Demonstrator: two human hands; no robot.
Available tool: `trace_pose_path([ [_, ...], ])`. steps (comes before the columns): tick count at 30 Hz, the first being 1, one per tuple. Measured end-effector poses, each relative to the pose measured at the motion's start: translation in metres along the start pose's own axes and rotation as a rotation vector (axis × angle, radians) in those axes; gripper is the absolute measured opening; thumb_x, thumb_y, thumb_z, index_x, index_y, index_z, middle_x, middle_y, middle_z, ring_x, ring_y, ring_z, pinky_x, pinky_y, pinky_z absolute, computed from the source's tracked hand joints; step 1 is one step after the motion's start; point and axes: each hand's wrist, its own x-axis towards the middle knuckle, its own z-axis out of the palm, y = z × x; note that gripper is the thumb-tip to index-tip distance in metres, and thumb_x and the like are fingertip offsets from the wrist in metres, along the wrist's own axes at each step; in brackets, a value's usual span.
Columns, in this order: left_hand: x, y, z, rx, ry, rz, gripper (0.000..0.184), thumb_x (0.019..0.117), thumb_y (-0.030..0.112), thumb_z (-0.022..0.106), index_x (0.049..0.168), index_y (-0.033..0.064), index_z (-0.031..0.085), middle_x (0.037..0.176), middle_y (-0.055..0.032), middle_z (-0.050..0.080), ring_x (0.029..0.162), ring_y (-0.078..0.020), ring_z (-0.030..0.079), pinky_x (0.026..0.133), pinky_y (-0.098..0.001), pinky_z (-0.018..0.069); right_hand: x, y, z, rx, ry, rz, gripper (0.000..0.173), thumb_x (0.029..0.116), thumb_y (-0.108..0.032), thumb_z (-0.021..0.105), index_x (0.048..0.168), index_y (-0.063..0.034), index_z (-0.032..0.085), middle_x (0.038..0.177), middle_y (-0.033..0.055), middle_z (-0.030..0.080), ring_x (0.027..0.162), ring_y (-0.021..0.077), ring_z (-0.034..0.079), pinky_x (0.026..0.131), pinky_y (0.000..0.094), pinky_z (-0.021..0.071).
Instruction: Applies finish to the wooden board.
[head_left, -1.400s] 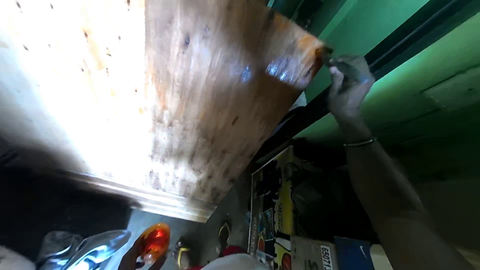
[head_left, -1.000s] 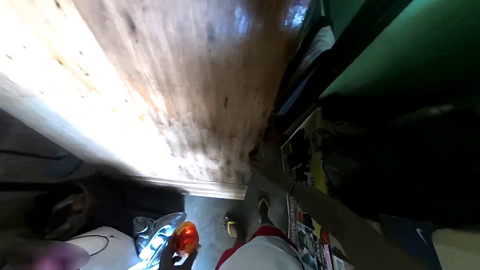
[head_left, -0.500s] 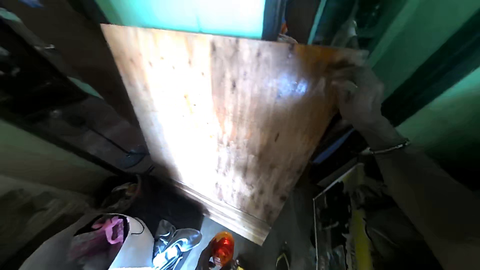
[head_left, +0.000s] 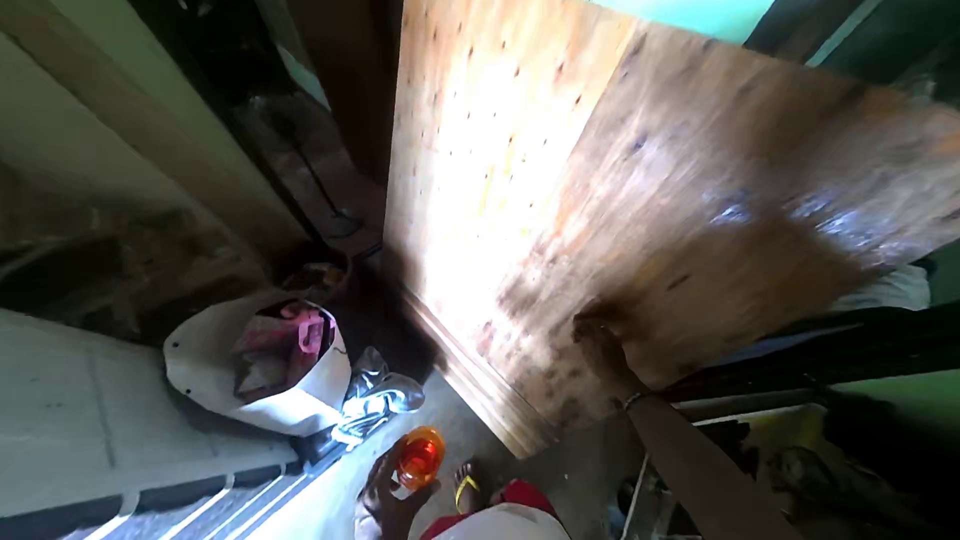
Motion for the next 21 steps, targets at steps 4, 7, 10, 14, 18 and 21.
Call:
trace_pose_path([
  [4, -0.011, -0.004, -0.004, 0.016, 0.059, -0.007, 0.086, 0.0648, 0.03, 0.095, 0.14, 0.0053, 0.061, 0.131, -0.0165, 0.067, 0.103, -0.0264, 0.07, 0.081, -0.0431, 0.0585, -0.004, -0.009, 0.049, 0.035, -0.184, 0.018, 0.031, 0.1035, -0.011, 0.048, 0.126, -0.0067, 0.069, 0.133, 0.016, 0.066, 0.123, 0.0345, 0.064, 0.104, 0.0505, 0.0511],
  [7, -0.018, -0.001, -0.004, 0.01, 0.054, -0.023, 0.086, 0.0656, 0.03, 0.095, 0.14, 0.0051, 0.061, 0.131, -0.0159, 0.067, 0.102, -0.0249, 0.07, 0.081, -0.0412, 0.0591, -0.003, -0.023, 0.07, 0.079, -0.286, 0.07, 0.033, 0.105, -0.013, 0.046, 0.129, -0.0093, 0.068, 0.133, 0.0161, 0.065, 0.124, 0.0343, 0.062, 0.105, 0.051, 0.0499],
  [10, -0.017, 0.004, 0.003, -0.034, 0.048, -0.021, 0.085, 0.0665, 0.028, 0.095, 0.14, 0.0036, 0.061, 0.132, -0.0168, 0.066, 0.103, -0.0247, 0.069, 0.083, -0.0407, 0.0582, -0.005, -0.029, 0.083, 0.176, -0.281, 0.147, 0.034, 0.1074, -0.023, 0.045, 0.129, -0.0082, 0.067, 0.128, 0.0157, 0.067, 0.122, 0.032, 0.064, 0.106, 0.0486, 0.0498],
  [14, -0.011, 0.009, 0.023, -0.066, 0.07, -0.027, 0.084, 0.0648, 0.028, 0.096, 0.14, 0.0079, 0.062, 0.13, -0.0115, 0.068, 0.101, -0.0203, 0.069, 0.082, -0.0375, 0.0581, -0.041, -0.035, 0.075, 0.303, -0.118, 0.176, 0.028, 0.1035, -0.019, 0.055, 0.122, -0.0103, 0.074, 0.12, 0.0144, 0.071, 0.114, 0.031, 0.068, 0.102, 0.0478, 0.0529],
  [18, -0.001, 0.017, 0.043, -0.115, 0.049, -0.008, 0.085, 0.0644, 0.03, 0.096, 0.14, 0.0092, 0.062, 0.13, -0.0118, 0.068, 0.101, -0.0206, 0.07, 0.083, -0.0377, 0.0591, -0.101, -0.043, 0.039, 0.35, -0.061, 0.348, 0.033, 0.1035, -0.027, 0.059, 0.116, -0.0003, 0.073, 0.113, 0.0213, 0.073, 0.107, 0.0383, 0.07, 0.096, 0.056, 0.0534],
  [21, 0.017, 0.028, 0.05, -0.145, 0.034, 0.037, 0.085, 0.0658, 0.028, 0.095, 0.141, 0.0077, 0.062, 0.132, -0.0145, 0.067, 0.103, -0.0243, 0.07, 0.086, -0.041, 0.0589, -0.155, -0.029, 0.041, -0.044, -0.028, 0.217, 0.041, 0.1022, -0.022, 0.055, 0.14, -0.0062, 0.062, 0.133, 0.0262, 0.064, 0.126, 0.0427, 0.06, 0.108, 0.0578, 0.0451],
])
